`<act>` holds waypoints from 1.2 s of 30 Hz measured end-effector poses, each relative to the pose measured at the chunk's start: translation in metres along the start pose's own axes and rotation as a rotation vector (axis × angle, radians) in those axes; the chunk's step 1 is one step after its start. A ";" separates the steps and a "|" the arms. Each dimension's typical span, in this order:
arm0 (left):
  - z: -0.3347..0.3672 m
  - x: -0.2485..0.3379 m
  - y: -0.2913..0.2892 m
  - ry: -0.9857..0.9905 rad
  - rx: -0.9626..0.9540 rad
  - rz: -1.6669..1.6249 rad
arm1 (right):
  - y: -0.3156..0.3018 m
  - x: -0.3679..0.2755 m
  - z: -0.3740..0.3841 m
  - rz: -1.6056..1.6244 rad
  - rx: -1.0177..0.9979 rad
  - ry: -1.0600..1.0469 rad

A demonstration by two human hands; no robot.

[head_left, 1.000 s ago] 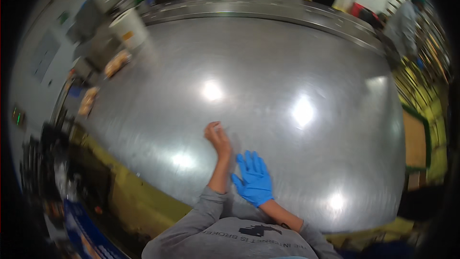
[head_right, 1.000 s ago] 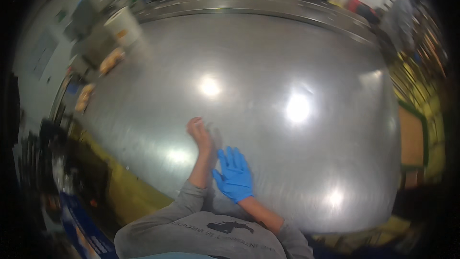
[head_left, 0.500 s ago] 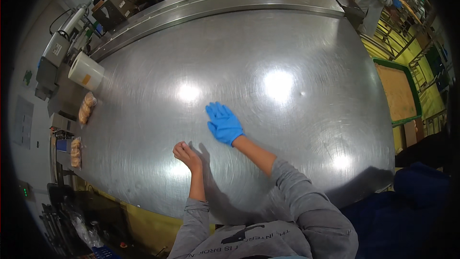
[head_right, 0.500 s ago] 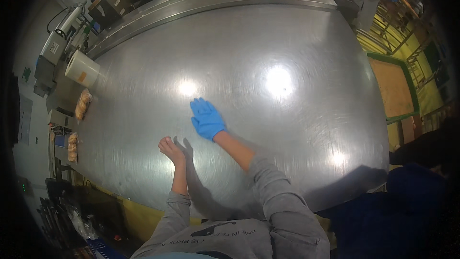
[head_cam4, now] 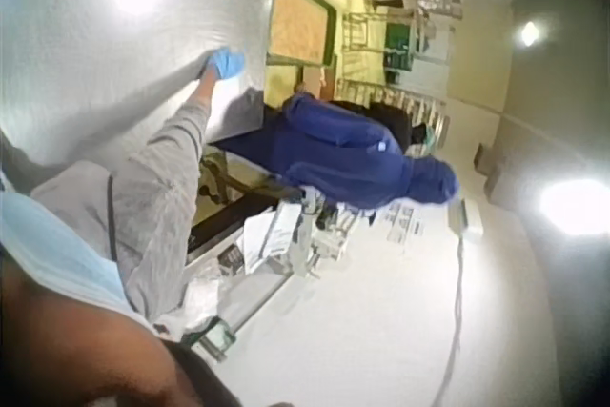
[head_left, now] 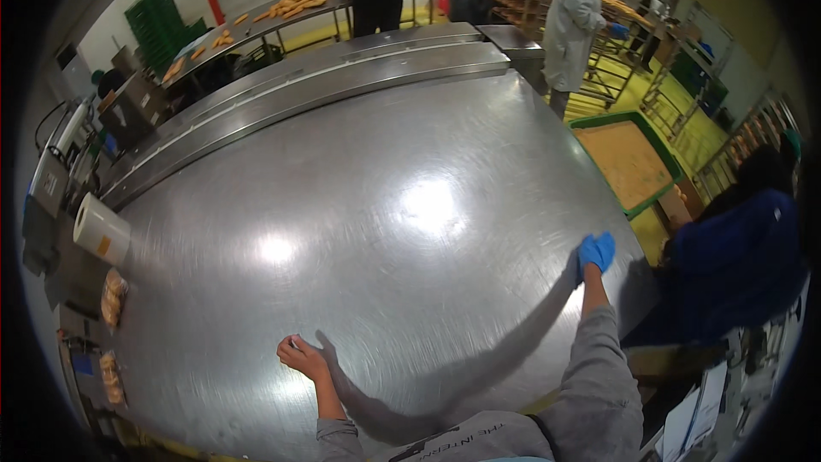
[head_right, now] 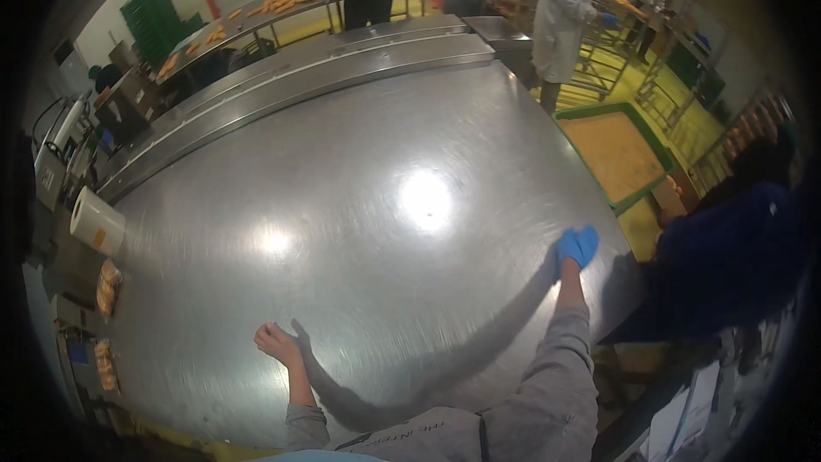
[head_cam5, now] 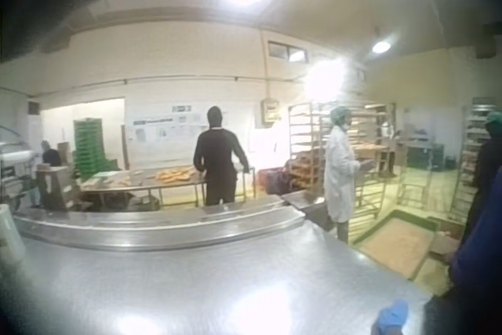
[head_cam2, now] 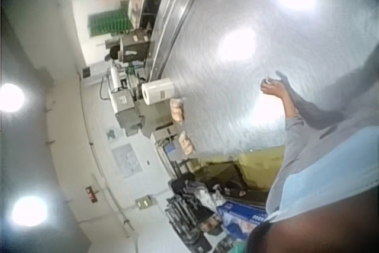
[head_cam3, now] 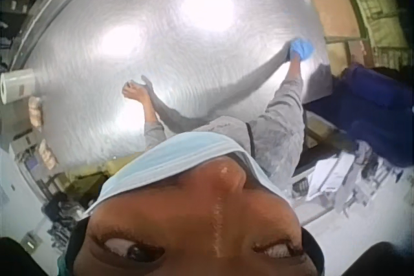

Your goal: The person places long bread rolls into clear plastic bags on a stainless steel table. They use a handheld yellow heat sealer to close the bags and then stack the packaged rolls. The person also wipes the table surface with their gloved hands between batches.

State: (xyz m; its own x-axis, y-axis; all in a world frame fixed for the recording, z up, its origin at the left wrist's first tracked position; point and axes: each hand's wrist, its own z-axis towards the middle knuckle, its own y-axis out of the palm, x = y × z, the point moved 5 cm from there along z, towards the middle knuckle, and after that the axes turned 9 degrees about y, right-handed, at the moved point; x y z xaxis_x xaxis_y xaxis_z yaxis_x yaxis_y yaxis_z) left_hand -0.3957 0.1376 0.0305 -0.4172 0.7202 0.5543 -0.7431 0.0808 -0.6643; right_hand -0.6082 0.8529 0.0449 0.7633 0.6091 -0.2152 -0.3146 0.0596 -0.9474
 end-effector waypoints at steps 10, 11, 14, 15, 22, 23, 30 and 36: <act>-0.021 0.008 -0.017 -0.083 -0.106 -0.752 | -0.086 -0.026 -0.304 0.678 -0.361 -0.589; -0.031 0.029 -0.045 0.067 -0.139 -0.820 | -0.085 -0.060 -0.362 0.938 -0.765 -0.540; -0.084 0.079 -0.141 0.308 -0.384 -0.976 | -0.125 -0.124 -0.570 1.228 -2.240 0.040; -0.093 0.083 -0.186 0.536 -0.373 -0.755 | -0.146 -0.123 -0.633 1.140 -2.790 0.281; -0.082 -0.130 -0.339 0.388 -0.041 -0.070 | -0.278 -0.108 -0.859 0.301 -3.219 -0.268; -0.080 -0.173 -0.363 0.158 0.052 0.018 | -0.306 -0.108 -0.885 0.281 -3.176 -0.371; -0.123 -0.338 -0.370 -0.997 0.323 -1.101 | -0.389 -0.122 -1.006 0.352 -2.771 -1.373; -0.013 -0.330 -0.421 -1.079 0.389 -1.709 | -0.370 -0.176 -1.095 0.570 -1.756 -2.109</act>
State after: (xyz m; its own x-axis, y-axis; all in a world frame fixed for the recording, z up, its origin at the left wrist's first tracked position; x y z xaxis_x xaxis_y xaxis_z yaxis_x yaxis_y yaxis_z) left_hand 0.0615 -0.1256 0.1207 0.7048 -0.5310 0.4704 -0.6193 -0.1371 0.7731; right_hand -0.0084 -0.1424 0.1739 -0.4484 -0.0500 -0.8925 0.8835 0.1265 -0.4510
